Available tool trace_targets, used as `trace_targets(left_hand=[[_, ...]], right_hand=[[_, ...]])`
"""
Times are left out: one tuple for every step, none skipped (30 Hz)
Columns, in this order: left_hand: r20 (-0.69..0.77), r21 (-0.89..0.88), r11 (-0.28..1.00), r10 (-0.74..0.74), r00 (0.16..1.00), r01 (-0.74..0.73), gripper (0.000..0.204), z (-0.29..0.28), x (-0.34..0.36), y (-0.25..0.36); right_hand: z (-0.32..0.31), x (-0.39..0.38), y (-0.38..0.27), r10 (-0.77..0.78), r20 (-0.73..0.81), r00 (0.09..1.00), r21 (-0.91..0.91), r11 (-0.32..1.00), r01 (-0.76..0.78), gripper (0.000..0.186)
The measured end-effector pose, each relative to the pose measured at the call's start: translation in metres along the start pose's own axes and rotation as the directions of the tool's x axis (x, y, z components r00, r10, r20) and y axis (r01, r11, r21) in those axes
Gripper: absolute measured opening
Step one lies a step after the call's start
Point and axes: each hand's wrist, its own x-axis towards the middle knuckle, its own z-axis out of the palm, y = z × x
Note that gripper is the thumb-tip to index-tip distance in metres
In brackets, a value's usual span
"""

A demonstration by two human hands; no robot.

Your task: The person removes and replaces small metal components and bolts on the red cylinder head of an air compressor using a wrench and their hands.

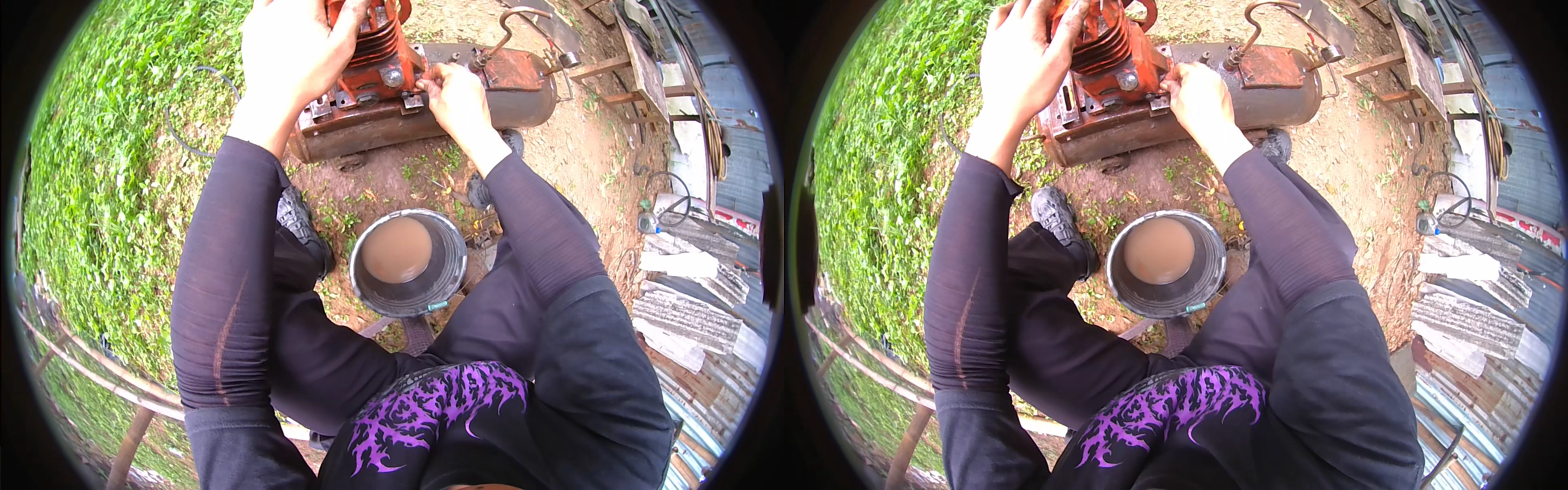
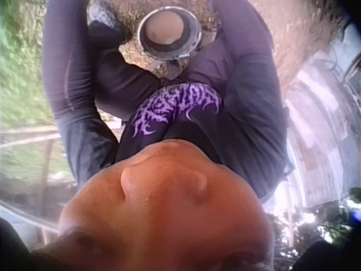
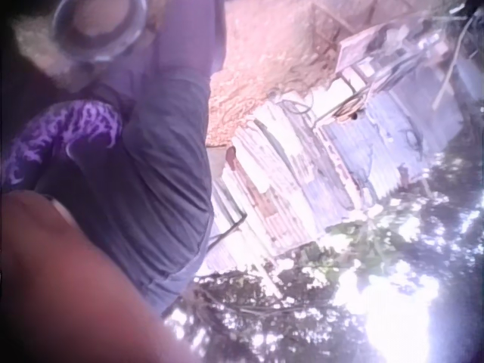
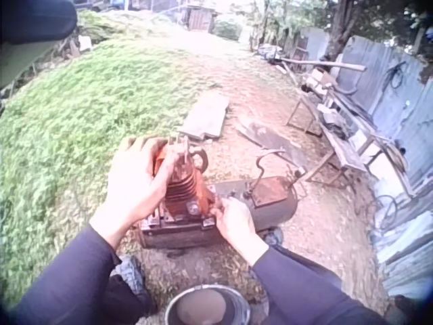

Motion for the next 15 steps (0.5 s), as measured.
trace_targets(left_hand=[[-0.012, 0.001, 1.0, 0.007, 1.0, -0.007, 0.037, 0.002, -0.001, -0.001], [-0.025, 0.0, 1.0, 0.013, 1.0, -0.013, 0.038, 0.003, -0.001, -0.001], [-0.016, 0.007, 1.0, 0.015, 1.0, -0.015, 0.039, 0.002, 0.0, 0.0], [-0.012, 0.009, 1.0, 0.018, 1.0, -0.018, 0.039, 0.002, 0.001, 0.001], [-0.005, 0.017, 1.0, 0.018, 1.0, -0.018, 0.039, 0.002, 0.0, 0.001], [0.003, 0.024, 1.0, 0.019, 1.0, -0.019, 0.038, 0.002, 0.0, 0.001], [0.024, 0.047, 0.999, 0.016, 1.0, -0.017, 0.038, 0.002, -0.001, 0.0], [0.033, 0.046, 0.999, 0.026, 0.999, -0.028, 0.038, 0.0, 0.0, 0.0], [0.042, 0.047, 0.998, 0.036, 0.998, -0.037, 0.037, -0.001, 0.001, 0.0], [0.051, 0.047, 0.998, 0.045, 0.998, -0.047, 0.037, -0.002, 0.001, -0.001], [0.037, 0.032, 0.998, 0.05, 0.998, -0.052, 0.036, 0.0, 0.0, -0.001], [0.022, 0.017, 0.998, 0.055, 0.998, -0.056, 0.035, 0.003, 0.0, -0.001], [0.007, 0.001, 0.998, 0.06, 0.998, -0.06, 0.034, 0.006, -0.001, -0.002], [0.022, 0.048, 0.995, 0.086, 0.996, -0.087, 0.035, 0.009, -0.001, -0.008], [0.038, 0.094, 0.989, 0.111, 0.993, -0.114, 0.037, 0.013, -0.002, -0.015]], right_hand=[[-0.005, -0.001, 0.001, 0.048, 0.078, 0.996, -0.039, 0.998, -0.045, 0.015], [-0.01, -0.002, 0.002, 0.098, 0.079, 0.992, 0.009, 0.995, -0.099, 0.014], [-0.016, -0.002, 0.004, 0.147, 0.082, 0.986, 0.057, 0.987, -0.152, 0.012], [-0.022, -0.001, 0.006, 0.196, 0.087, 0.977, 0.104, 0.973, -0.205, 0.011], [-0.028, 0.001, 0.007, 0.222, 0.086, 0.971, 0.15, 0.961, -0.233, 0.014], [-0.03, 0.003, 0.011, 0.226, 0.082, 0.971, 0.162, 0.958, -0.237, 0.015], [-0.031, 0.007, 0.018, 0.231, 0.078, 0.97, 0.174, 0.955, -0.241, 0.016], [-0.032, 0.01, 0.018, 0.234, 0.075, 0.969, 0.189, 0.951, -0.244, 0.017], [-0.037, 0.01, 0.013, 0.251, 0.059, 0.966, 0.147, 0.955, -0.257, 0.02], [-0.034, 0.01, 0.017, 0.233, 0.071, 0.97, 0.151, 0.959, -0.242, 0.021], [-0.034, 0.011, 0.025, 0.22, 0.077, 0.973, 0.146, 0.962, -0.229, 0.023], [-0.034, 0.013, 0.033, 0.206, 0.083, 0.975, 0.141, 0.966, -0.216, 0.025], [-0.034, 0.016, 0.041, 0.218, 0.13, 0.967, 0.129, 0.964, -0.234, 0.025], [-0.034, 0.022, 0.044, 0.223, 0.181, 0.958, 0.122, 0.961, -0.247, 0.024], [-0.034, 0.025, 0.046, 0.228, 0.231, 0.946, 0.114, 0.959, -0.259, 0.023]])
